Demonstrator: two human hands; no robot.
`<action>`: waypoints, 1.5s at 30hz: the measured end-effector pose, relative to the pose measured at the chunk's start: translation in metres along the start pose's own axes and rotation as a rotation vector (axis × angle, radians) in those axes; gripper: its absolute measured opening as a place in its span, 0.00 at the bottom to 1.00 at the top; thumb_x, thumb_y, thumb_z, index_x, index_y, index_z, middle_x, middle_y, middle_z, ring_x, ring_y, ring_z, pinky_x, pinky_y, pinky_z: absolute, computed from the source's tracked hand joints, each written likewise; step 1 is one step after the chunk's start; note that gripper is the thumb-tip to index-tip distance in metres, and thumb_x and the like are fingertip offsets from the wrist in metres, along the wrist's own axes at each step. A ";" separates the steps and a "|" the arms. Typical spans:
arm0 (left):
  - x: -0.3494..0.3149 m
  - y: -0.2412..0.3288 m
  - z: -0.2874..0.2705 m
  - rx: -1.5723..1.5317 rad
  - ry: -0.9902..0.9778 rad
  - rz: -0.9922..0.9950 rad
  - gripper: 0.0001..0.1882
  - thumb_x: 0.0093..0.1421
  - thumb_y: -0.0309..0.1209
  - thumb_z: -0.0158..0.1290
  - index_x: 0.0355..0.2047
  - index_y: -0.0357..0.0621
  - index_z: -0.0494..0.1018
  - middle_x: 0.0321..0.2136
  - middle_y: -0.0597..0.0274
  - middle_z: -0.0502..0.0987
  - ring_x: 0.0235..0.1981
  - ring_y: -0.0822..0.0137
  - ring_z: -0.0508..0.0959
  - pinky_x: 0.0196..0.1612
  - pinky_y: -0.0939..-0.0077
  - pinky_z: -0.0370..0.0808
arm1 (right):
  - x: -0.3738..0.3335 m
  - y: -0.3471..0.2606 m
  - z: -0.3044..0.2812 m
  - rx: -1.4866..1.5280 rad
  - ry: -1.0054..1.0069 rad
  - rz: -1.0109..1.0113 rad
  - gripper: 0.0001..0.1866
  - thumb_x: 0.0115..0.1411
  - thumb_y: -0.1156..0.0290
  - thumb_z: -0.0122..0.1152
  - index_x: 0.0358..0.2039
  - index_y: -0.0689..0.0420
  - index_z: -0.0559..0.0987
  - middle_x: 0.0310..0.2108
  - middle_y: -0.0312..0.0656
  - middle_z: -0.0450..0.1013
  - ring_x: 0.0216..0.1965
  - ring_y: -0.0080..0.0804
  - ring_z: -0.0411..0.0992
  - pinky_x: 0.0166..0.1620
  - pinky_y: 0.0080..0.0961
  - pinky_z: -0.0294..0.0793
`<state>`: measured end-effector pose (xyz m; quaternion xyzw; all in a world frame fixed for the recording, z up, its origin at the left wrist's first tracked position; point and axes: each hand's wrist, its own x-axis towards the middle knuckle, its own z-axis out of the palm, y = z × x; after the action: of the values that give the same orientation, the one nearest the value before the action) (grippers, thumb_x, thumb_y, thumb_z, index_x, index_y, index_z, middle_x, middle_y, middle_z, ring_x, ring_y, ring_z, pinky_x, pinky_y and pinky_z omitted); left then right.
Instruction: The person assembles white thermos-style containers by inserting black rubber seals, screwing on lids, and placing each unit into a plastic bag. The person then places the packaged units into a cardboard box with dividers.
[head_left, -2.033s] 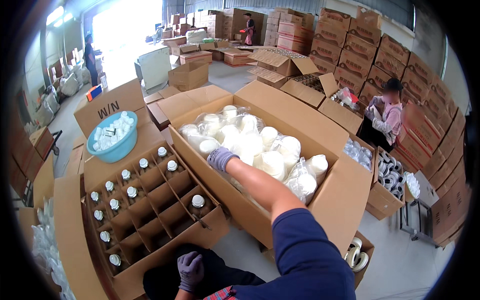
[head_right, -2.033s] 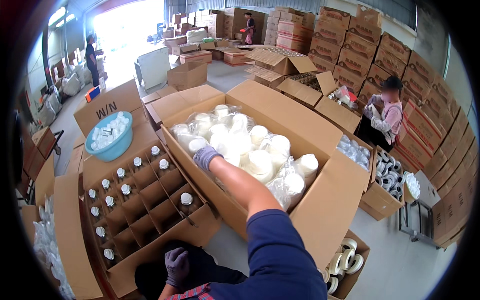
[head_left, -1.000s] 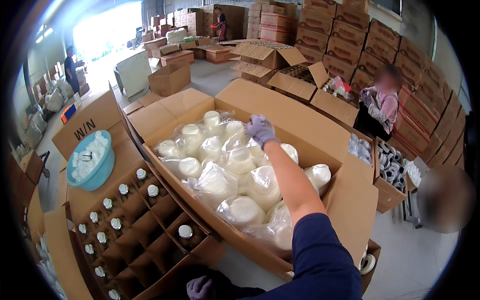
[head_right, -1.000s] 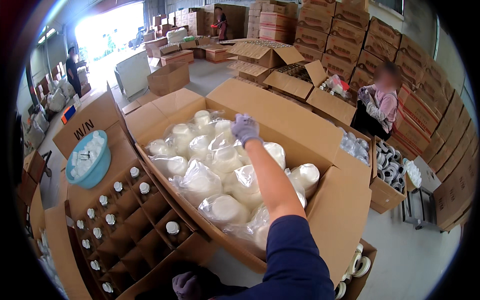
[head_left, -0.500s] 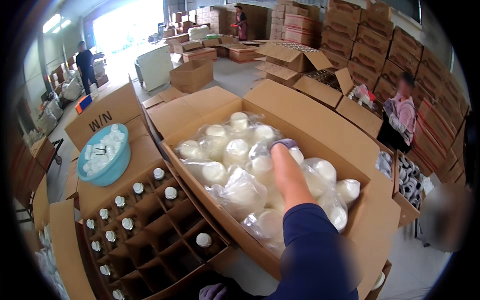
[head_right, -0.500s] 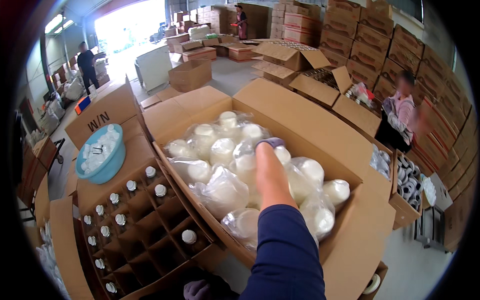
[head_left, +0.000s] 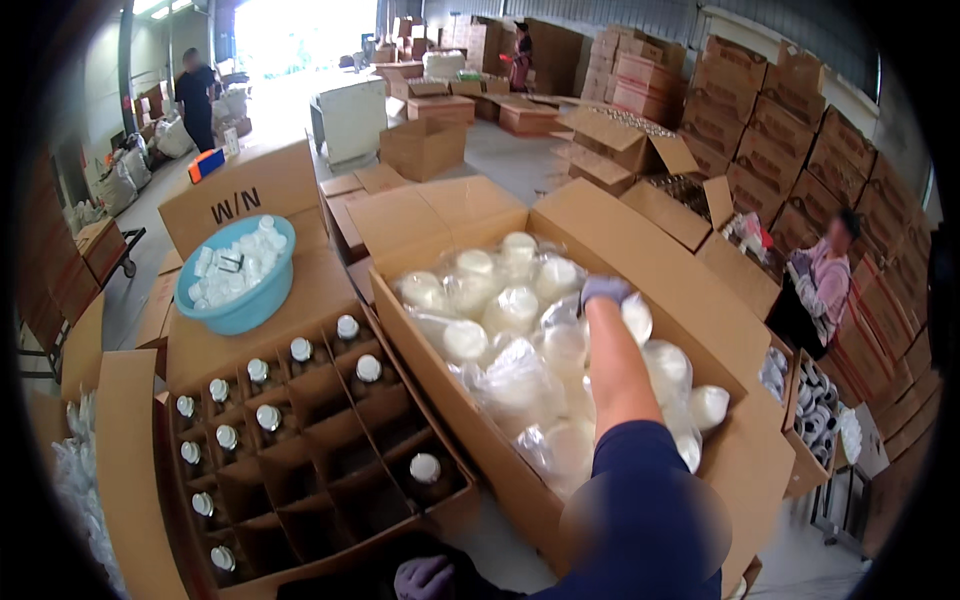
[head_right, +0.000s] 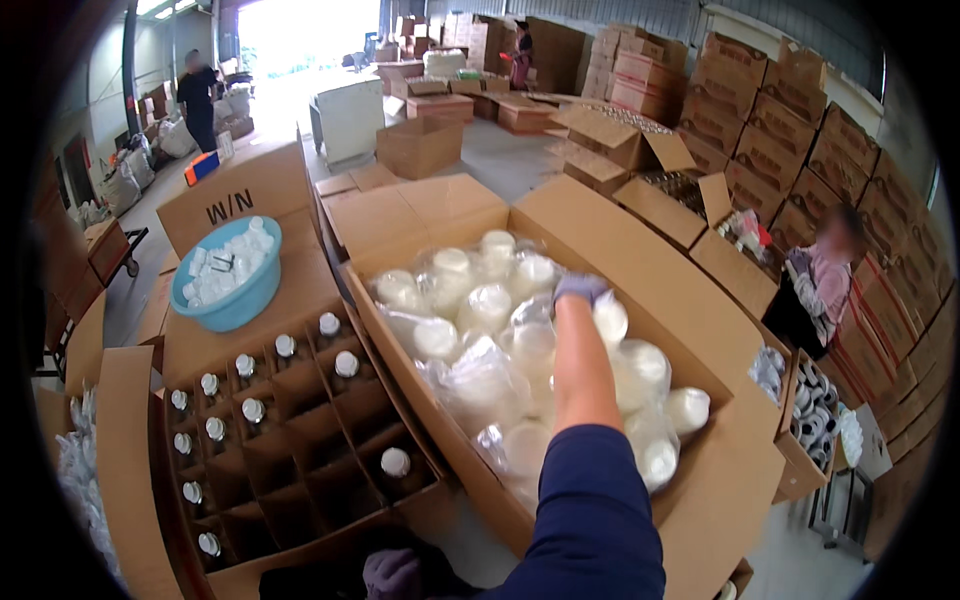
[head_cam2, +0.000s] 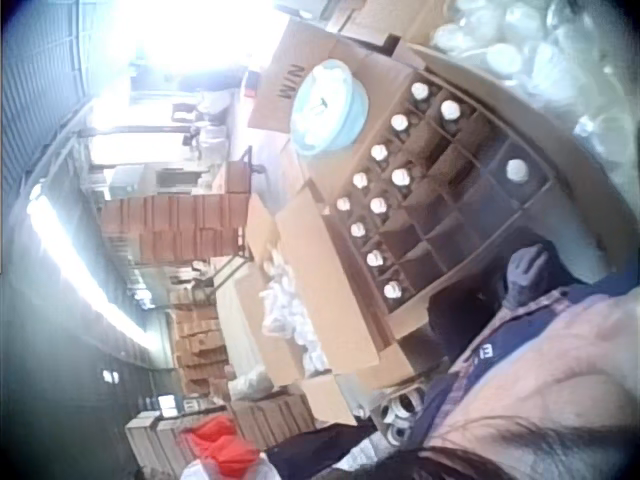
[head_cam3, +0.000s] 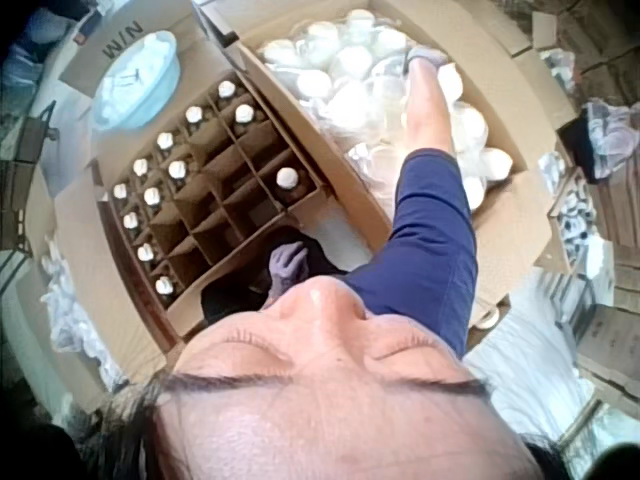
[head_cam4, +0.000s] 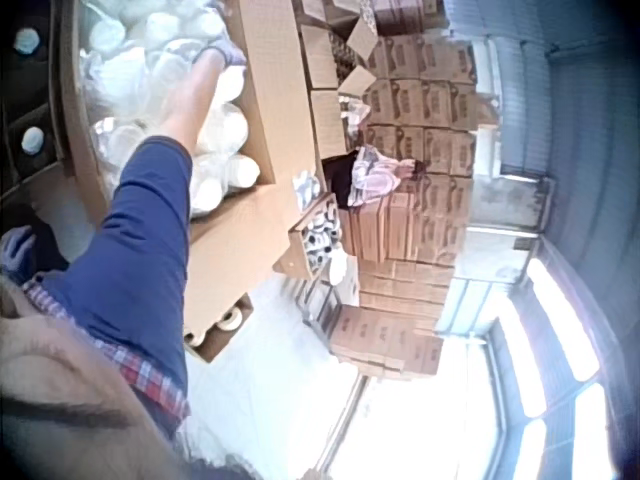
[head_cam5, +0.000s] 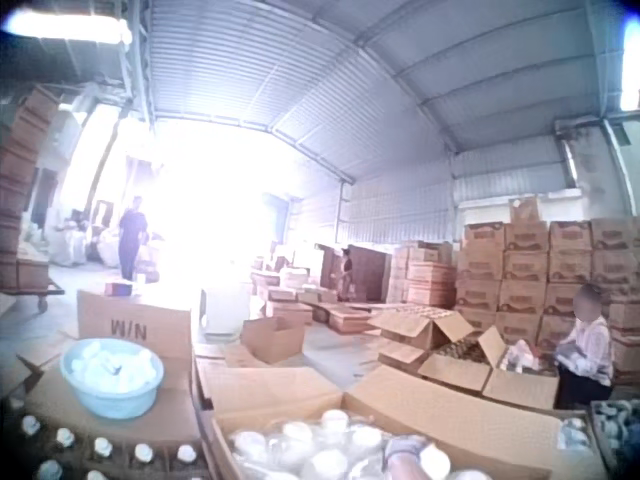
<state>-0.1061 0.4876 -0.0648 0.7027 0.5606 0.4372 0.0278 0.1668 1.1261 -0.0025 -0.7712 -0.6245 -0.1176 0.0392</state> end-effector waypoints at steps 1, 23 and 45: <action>-0.005 0.004 -0.009 0.042 0.002 -0.029 0.19 0.46 0.26 0.61 0.42 0.46 0.81 0.45 0.50 0.80 0.45 0.48 0.80 0.49 0.53 0.76 | -0.030 -0.031 -0.075 -0.076 -0.201 -0.041 0.21 0.68 0.57 0.46 0.57 0.41 0.80 0.64 0.33 0.71 0.64 0.35 0.69 0.62 0.47 0.65; -0.176 0.024 -0.201 -0.771 0.385 -0.982 0.22 0.59 0.30 0.61 0.53 0.35 0.74 0.49 0.50 0.79 0.47 0.50 0.79 0.49 0.54 0.78 | -0.611 -0.015 -0.200 1.121 -0.369 -1.134 0.14 0.63 0.62 0.56 0.42 0.60 0.77 0.37 0.55 0.76 0.42 0.55 0.75 0.46 0.46 0.74; -0.230 0.098 -0.216 -1.003 0.714 -1.102 0.23 0.65 0.38 0.56 0.49 0.26 0.74 0.41 0.46 0.81 0.39 0.55 0.83 0.47 0.63 0.81 | -0.526 -0.039 -0.333 2.243 -0.425 -0.605 0.12 0.66 0.73 0.56 0.48 0.63 0.77 0.42 0.41 0.78 0.38 0.25 0.76 0.42 0.19 0.77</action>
<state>-0.1686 0.1674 -0.0137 0.0499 0.5383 0.7560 0.3690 -0.0169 0.5641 0.1963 -0.1304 -0.5300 0.6227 0.5606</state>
